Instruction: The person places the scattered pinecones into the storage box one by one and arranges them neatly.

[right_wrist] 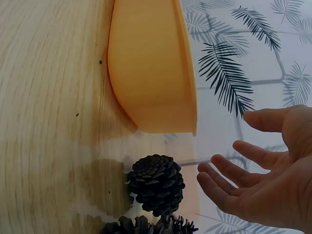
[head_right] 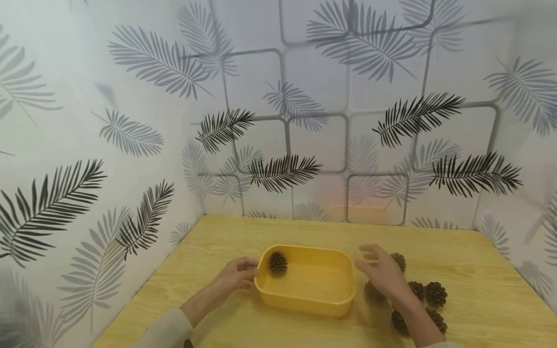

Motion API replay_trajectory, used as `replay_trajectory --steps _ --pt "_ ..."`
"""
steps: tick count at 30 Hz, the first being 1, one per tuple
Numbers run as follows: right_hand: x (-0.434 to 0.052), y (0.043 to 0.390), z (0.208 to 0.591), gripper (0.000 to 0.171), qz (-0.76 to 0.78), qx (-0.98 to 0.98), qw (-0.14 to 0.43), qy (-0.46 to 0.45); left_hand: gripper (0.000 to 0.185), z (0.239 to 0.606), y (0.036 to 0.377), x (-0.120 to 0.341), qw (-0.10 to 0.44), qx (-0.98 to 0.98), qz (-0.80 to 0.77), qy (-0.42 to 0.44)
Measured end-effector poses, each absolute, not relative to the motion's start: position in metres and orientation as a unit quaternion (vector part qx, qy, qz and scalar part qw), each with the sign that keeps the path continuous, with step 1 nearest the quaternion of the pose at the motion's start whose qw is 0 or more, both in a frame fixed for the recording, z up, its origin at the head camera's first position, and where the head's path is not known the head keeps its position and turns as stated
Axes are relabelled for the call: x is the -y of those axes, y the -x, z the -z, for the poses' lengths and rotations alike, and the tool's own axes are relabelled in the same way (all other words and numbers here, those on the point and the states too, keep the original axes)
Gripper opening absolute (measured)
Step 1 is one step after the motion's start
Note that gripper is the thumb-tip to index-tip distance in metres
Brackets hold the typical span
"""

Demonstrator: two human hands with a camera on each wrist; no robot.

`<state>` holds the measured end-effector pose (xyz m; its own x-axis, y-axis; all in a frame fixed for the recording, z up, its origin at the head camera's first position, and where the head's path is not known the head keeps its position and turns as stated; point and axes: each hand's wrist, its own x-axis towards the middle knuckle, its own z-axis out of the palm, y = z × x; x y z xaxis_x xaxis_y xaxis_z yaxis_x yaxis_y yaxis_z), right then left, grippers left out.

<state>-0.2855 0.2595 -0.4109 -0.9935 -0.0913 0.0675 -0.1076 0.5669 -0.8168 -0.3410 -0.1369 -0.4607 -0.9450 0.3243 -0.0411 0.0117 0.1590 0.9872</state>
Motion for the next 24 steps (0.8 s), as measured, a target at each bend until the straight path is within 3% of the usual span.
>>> replay_trajectory --steps 24 --pt "-0.277 0.297 0.431 0.056 -0.437 0.899 -0.004 -0.003 0.041 0.461 0.341 0.137 0.124 -0.751 -0.639 -0.11"
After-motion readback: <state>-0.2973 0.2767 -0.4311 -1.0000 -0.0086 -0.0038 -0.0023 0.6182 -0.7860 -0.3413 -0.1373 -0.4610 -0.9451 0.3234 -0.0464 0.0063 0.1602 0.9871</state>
